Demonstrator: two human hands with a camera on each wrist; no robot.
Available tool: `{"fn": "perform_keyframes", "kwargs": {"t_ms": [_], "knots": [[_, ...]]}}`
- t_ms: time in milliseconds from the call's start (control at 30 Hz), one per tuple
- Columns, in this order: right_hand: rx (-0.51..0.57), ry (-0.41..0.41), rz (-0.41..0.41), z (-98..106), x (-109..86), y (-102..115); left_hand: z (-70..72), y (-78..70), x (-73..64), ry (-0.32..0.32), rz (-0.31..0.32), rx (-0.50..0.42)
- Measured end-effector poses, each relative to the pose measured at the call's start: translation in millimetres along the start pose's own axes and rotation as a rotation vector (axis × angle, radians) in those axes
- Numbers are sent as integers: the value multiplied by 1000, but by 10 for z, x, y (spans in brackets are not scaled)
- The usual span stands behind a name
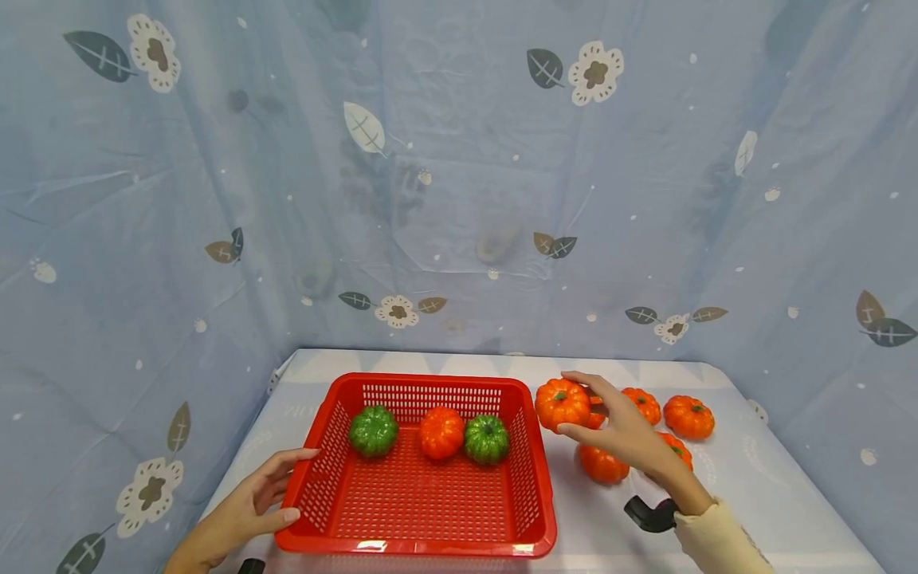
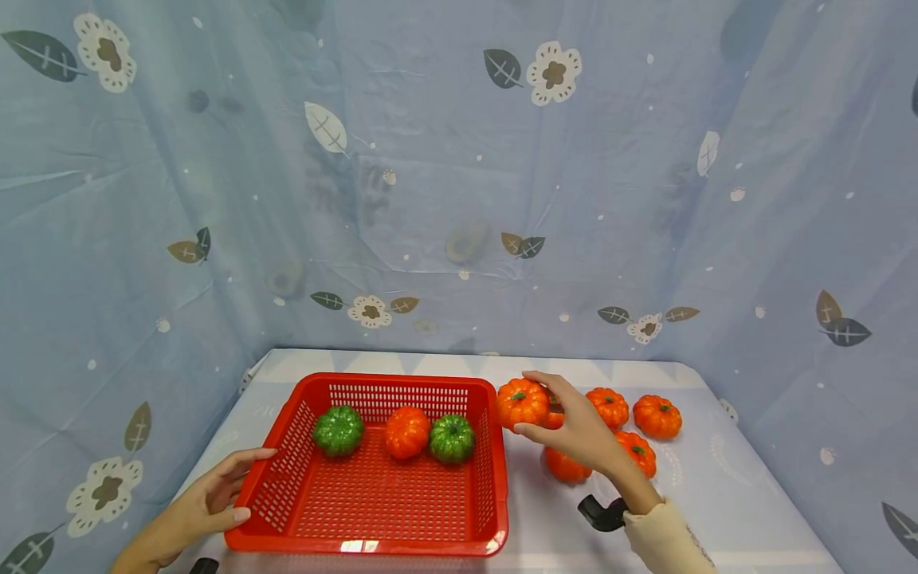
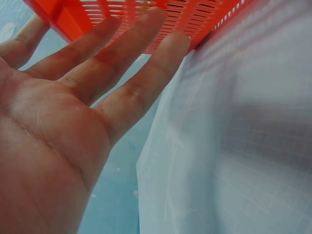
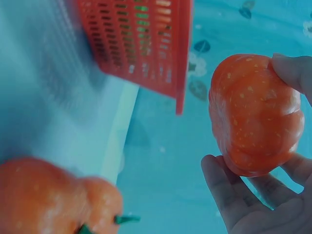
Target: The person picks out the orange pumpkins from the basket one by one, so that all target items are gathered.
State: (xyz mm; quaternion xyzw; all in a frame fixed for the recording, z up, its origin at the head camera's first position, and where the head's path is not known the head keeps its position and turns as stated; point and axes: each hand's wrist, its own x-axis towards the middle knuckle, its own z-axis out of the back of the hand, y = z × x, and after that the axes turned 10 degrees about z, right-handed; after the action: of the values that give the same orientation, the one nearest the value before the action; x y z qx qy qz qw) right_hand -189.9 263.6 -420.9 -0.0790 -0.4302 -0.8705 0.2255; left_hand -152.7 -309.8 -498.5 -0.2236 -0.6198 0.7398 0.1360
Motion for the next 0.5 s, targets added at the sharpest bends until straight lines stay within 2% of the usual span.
{"fn": "perform_keyframes", "kwargs": {"t_ms": [267, 500], "knots": [[-51, -60, -19, 185, -233, -194, -5, 8, 4, -9, 4, -11], [-75, -107, -91, 327, -459, -323, -12, 1, -2, -29, 9, 1]]}}
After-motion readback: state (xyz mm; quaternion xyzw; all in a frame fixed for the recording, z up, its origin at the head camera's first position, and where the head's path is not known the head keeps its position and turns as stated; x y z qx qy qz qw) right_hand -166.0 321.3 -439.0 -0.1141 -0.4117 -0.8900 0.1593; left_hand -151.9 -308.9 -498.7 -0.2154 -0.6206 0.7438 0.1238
